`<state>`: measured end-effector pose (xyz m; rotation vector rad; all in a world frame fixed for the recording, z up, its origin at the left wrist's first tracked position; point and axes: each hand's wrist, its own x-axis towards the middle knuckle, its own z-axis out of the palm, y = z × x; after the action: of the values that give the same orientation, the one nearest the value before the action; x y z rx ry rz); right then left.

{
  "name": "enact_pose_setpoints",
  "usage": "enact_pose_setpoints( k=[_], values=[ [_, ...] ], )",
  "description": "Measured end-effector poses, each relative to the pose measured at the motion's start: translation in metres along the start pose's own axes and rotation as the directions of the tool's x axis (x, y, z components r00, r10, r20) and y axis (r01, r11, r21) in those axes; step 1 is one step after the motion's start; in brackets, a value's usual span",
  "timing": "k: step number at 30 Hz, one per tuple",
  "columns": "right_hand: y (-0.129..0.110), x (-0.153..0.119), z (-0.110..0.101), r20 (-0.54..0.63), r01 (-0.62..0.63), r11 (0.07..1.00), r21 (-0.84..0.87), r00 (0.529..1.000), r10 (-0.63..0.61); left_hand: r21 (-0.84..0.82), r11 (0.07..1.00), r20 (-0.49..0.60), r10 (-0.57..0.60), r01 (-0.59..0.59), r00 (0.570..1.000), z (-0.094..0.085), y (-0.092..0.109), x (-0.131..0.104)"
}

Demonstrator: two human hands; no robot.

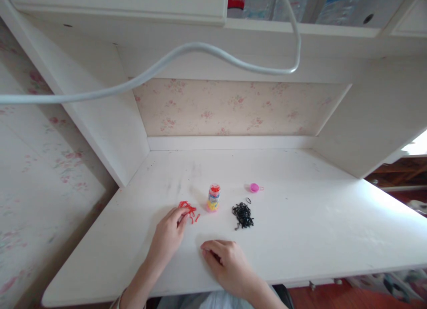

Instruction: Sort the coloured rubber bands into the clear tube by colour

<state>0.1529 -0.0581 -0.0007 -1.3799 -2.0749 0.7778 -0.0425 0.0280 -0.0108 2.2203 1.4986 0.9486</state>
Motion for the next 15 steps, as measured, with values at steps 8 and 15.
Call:
enact_pose_setpoints(
  k=[8, 15],
  values=[
    [0.001, 0.002, 0.0, -0.004, 0.006, 1.0, -0.012, 1.0, -0.006, -0.181, 0.982, -0.092, 0.044, -0.06, 0.995, -0.029, 0.062, 0.034],
    [-0.001, -0.001, -0.005, -0.01, 0.016, 1.0, -0.013, 1.0, -0.016, -0.173, 0.973, -0.145, 0.126, -0.151, 0.981, -0.023, 0.097, 0.07]
  ],
)
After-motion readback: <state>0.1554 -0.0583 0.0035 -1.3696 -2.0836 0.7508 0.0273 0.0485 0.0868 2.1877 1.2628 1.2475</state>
